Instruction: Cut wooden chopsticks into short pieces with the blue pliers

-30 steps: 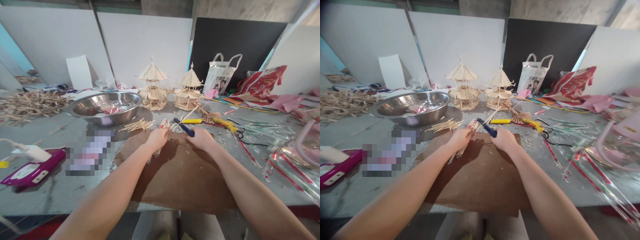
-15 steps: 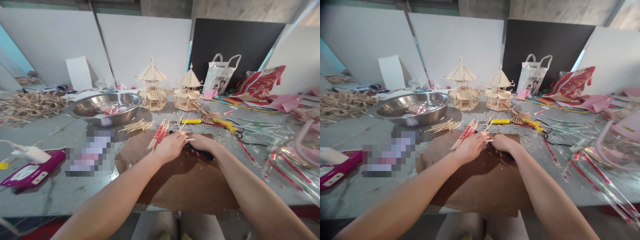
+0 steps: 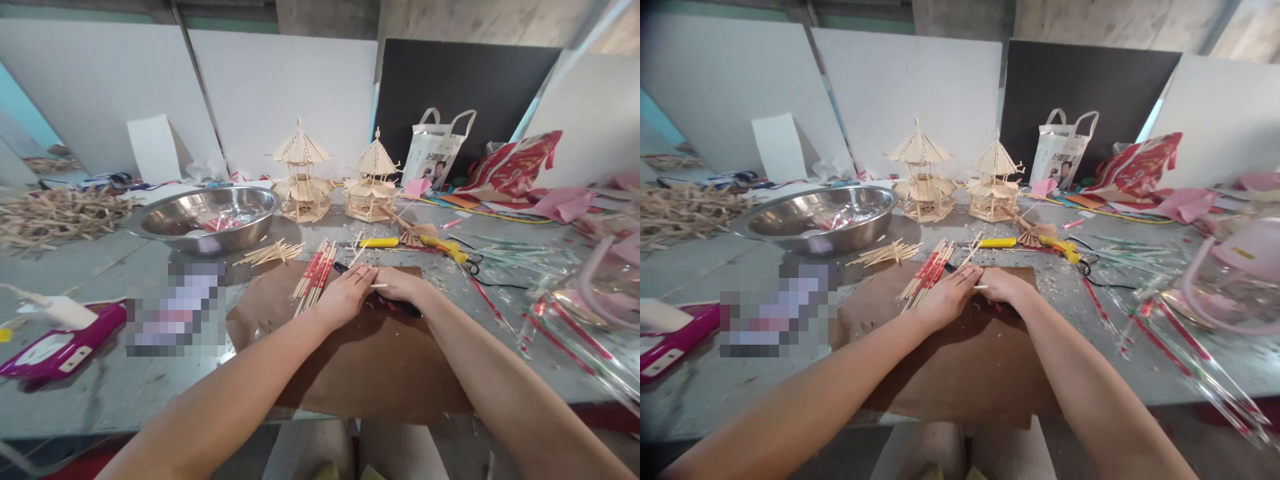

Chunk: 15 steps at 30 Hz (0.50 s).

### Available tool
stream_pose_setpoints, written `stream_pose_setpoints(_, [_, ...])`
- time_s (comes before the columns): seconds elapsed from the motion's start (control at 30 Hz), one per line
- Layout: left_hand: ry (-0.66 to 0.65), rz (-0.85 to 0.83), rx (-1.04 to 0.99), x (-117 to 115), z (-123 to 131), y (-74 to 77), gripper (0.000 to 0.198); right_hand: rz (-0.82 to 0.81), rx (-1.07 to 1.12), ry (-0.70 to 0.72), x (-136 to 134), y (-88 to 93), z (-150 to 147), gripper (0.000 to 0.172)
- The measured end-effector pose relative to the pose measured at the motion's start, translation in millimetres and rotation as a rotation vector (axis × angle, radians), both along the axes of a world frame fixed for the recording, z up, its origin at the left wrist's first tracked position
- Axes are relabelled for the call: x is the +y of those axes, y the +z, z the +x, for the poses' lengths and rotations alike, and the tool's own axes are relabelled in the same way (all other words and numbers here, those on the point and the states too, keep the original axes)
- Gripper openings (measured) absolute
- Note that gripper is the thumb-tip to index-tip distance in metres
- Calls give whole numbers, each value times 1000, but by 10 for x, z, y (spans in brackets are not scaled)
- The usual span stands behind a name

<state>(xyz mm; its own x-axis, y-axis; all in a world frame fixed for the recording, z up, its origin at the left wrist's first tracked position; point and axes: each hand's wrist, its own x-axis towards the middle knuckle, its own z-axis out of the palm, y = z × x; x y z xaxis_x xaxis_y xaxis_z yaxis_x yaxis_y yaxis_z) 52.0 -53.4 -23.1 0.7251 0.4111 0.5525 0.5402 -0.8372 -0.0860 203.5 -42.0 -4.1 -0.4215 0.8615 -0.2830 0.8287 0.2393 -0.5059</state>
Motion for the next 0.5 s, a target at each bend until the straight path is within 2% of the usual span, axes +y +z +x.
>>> stream_pose_setpoints(0.5, [29,7,8,14,1,-50,35,-33,2,-59,-1,1,-26,29])
